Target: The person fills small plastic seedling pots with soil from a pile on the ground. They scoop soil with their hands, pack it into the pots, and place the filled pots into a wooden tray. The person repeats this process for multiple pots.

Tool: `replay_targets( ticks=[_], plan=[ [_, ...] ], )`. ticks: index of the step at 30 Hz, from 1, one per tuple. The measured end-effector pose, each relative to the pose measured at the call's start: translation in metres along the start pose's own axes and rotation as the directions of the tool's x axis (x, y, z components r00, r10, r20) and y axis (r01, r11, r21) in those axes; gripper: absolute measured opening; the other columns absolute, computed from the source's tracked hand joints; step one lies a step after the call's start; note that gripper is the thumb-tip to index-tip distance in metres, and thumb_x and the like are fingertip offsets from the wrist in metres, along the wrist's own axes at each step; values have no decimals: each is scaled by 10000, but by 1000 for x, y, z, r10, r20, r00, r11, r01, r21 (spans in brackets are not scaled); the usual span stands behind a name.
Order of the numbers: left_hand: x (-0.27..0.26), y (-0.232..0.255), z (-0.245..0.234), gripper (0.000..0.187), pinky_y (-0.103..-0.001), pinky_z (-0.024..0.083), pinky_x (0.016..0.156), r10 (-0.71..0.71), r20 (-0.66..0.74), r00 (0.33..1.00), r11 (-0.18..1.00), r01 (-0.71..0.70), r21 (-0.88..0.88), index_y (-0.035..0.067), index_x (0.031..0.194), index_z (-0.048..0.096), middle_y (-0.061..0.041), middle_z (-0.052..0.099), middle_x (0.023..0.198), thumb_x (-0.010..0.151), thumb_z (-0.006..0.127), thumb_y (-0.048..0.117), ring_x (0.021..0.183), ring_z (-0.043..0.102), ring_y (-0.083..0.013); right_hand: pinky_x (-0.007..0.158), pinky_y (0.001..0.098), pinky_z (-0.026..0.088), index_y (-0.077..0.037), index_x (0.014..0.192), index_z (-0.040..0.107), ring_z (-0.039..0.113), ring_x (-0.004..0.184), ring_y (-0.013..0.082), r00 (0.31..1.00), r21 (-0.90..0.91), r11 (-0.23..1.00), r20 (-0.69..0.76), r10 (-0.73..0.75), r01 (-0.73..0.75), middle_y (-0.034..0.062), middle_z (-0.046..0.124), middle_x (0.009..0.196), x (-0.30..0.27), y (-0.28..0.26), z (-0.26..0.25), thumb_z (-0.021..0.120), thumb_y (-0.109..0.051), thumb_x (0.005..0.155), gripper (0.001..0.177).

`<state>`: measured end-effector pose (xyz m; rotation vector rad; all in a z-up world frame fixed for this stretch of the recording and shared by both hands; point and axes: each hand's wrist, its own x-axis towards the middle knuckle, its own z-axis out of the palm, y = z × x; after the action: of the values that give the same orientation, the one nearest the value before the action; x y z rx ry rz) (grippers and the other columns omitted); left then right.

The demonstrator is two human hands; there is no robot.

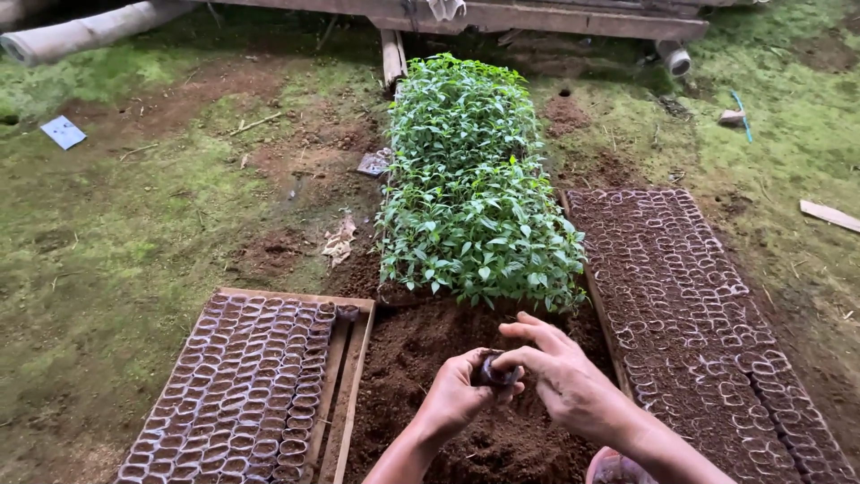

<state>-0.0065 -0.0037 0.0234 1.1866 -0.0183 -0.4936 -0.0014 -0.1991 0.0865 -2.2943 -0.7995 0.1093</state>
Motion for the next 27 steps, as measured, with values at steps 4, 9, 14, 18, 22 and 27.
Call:
replay_targets(
  ticks=[4, 9, 14, 18, 22, 27],
  plan=[
    [5, -10, -6, 292, -216, 575, 747, 59, 64, 996, 997, -62, 47, 86, 1063, 743, 6, 732, 934, 801, 869, 97, 833, 653, -78, 1198, 519, 287, -215, 1178, 733, 322, 1513, 362, 998, -51, 996, 2, -69, 69, 93, 527, 1513, -3, 17, 9, 474, 130, 752, 606],
    [1, -2, -5, 302, -229, 609, 644, -85, 22, 996, 990, 82, 112, 8, 1090, 770, -91, 772, 924, 801, 855, 29, 722, 689, -127, 1214, 620, 68, -190, 1234, 703, 207, 1535, 351, 988, -345, 936, 153, -16, 69, 113, 465, 1542, -4, 3, 12, 451, 131, 708, 666],
    [1, 5, -8, 293, -254, 627, 706, -50, 40, 998, 989, 44, 139, 23, 1066, 766, -93, 766, 953, 787, 855, 21, 783, 694, -142, 1200, 633, 107, -239, 1304, 693, 145, 1550, 356, 980, -197, 980, 197, 33, 7, 97, 375, 1606, 1, 12, 2, 466, 135, 728, 723],
    [4, -6, -10, 282, -227, 602, 678, 16, 86, 996, 992, -26, 120, 60, 1034, 777, -11, 728, 883, 773, 880, 37, 755, 632, -80, 1180, 566, 244, -226, 1160, 741, 322, 1514, 367, 996, -94, 992, 29, -82, 84, 89, 555, 1510, -4, 20, -7, 604, 10, 805, 448],
    [-2, 6, -6, 352, -230, 634, 715, -96, 49, 994, 987, 89, 137, 39, 1091, 769, -51, 766, 922, 759, 886, 58, 768, 691, -103, 1197, 621, 157, -222, 1065, 752, 324, 1503, 354, 996, -237, 968, 58, -65, 77, 74, 547, 1497, -8, 13, -9, 719, -104, 835, 261],
    [-2, 5, -9, 309, -263, 653, 800, -102, 87, 991, 987, 89, 137, 12, 1068, 765, -104, 780, 995, 776, 859, 43, 854, 719, -155, 1180, 683, 77, -208, 1167, 747, 233, 1520, 369, 984, -279, 952, 158, -83, 125, 84, 491, 1527, -7, 4, -1, 592, 7, 783, 467]
  ],
)
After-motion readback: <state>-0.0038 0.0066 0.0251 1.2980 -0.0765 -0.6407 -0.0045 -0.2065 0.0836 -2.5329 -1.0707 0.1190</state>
